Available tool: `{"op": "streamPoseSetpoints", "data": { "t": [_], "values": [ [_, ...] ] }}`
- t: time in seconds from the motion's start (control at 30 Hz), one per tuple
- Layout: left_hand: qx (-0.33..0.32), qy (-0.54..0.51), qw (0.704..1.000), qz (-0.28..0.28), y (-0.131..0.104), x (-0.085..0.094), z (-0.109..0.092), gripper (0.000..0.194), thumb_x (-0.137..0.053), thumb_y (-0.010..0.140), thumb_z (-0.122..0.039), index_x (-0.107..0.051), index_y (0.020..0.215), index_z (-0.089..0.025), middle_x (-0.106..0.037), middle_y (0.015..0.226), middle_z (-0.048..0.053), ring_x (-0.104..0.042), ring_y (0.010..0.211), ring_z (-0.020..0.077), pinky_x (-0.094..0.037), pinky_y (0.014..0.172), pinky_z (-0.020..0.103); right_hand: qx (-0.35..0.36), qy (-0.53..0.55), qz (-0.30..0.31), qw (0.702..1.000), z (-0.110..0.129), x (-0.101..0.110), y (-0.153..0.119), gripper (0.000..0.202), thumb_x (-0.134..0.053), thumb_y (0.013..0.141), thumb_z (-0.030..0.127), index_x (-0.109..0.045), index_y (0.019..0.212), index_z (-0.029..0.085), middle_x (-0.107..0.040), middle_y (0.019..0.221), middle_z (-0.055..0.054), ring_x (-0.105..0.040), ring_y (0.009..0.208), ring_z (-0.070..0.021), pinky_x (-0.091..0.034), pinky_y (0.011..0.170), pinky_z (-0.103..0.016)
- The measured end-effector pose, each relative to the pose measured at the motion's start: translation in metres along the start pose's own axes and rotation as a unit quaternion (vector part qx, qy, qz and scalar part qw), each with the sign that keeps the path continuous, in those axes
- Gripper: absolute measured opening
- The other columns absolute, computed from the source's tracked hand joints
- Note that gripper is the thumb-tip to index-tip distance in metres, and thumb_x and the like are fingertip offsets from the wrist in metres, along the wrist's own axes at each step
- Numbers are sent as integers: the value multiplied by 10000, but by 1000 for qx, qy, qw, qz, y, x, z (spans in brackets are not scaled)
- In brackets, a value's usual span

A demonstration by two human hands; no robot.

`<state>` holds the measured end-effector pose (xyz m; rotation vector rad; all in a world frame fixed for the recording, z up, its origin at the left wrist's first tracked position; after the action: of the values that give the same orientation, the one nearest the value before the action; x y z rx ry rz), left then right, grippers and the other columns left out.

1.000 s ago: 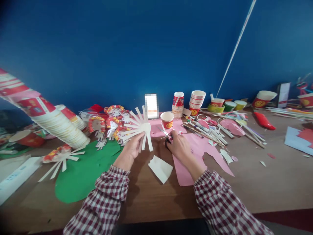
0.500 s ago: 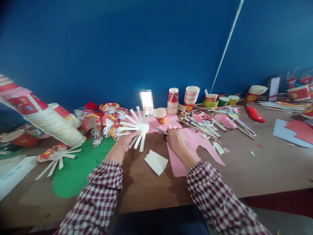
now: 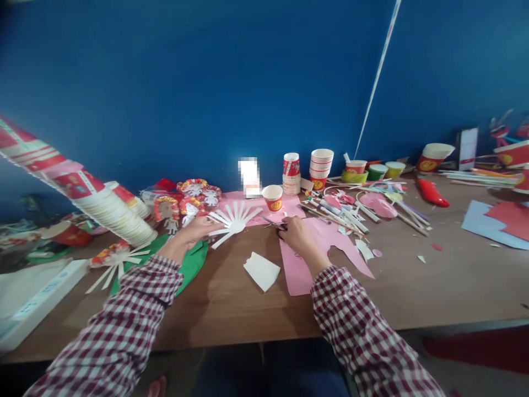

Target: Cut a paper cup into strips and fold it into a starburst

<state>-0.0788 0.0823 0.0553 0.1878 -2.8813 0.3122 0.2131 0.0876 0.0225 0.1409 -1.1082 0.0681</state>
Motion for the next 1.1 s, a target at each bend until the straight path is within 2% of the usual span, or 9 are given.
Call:
{"op": "streamPoseSetpoints", "data": {
  "t": [0.1,0.2,0.27,0.37,0.47,0.57,0.73,0.93,1.1],
  "values": [
    [-53,38,989,-132,-1,23,-4,359,-813,539,-264,-674,862,-186,-704,891,94,-635,965,307,-496,842,385,4,7,-5,1000,3,3,-3,371,-590,782,286,-605,1139,187,-638,1027,-96,-598,879,-199,-390,684,-247],
    [-128,124,948,-262,-9,34,-7,457,-809,557,-275,-640,981,-244,-642,1135,63,-453,1237,344,-310,1064,437,13,7,-3,1000,9,8,-8,328,-568,794,264,-617,1108,184,-648,1014,-104,-608,837,-194,-384,658,-246],
    [-196,161,941,-223,-17,23,-6,323,-752,634,-262,-661,944,-252,-636,1143,49,-454,1238,322,-259,1098,403,13,7,2,1000,12,10,-11,300,-550,802,248,-624,1084,181,-659,981,-102,-608,789,-182,-371,626,-242],
    [-263,230,931,-110,-25,-15,1,188,-645,733,-258,-677,913,-215,-661,1061,82,-538,1141,295,-314,1061,390,30,9,7,1000,13,8,-12,245,-523,798,204,-647,1006,171,-674,915,-88,-598,738,-166,-348,591,-235],
    [-290,317,902,-40,-23,-55,11,304,-567,791,-279,-621,1076,-188,-611,1177,133,-516,1169,281,-323,1049,381,70,2,1,998,12,3,-11,191,-493,797,178,-659,886,148,-678,865,-89,-587,721,-158,-330,581,-234],
    [-268,412,870,-28,-12,-78,21,547,-525,817,-385,-462,1285,-109,-447,1365,206,-357,1312,301,-240,1088,385,74,-12,-5,997,11,1,-10,205,-449,821,174,-650,827,131,-678,849,-102,-583,706,-152,-318,578,-237],
    [-185,481,857,-13,3,-85,38,847,-435,793,-625,-283,1400,-55,-221,1483,255,-156,1389,358,-109,1105,491,57,-15,-10,998,13,1,-10,242,-417,867,220,-644,857,138,-679,861,-103,-581,666,-149,-314,568,-245],
    [-173,498,850,2,3,-85,42,878,-302,805,-681,-224,1434,-73,-164,1513,210,-100,1404,339,-80,1112,481,62,-23,-14,998,13,1,-11,243,-428,869,262,-644,863,151,-677,843,-96,-587,680,-169,-315,566,-256],
    [-194,503,842,19,-5,-81,36,878,-360,802,-660,-182,1453,-97,-152,1519,200,-117,1400,347,-97,1110,501,62,-26,-9,998,16,3,-13,241,-437,869,268,-641,888,142,-676,854,-106,-591,696,-170,-319,571,-251]
  ]
}}
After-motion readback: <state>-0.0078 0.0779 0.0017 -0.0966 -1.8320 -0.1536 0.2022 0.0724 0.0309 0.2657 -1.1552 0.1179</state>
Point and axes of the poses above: each hand's wrist, its own y-axis towards the middle knuckle, its own x-axis out of the back of the hand, z = x × y, the point moved 2 cm from there along y, towards the middle knuckle
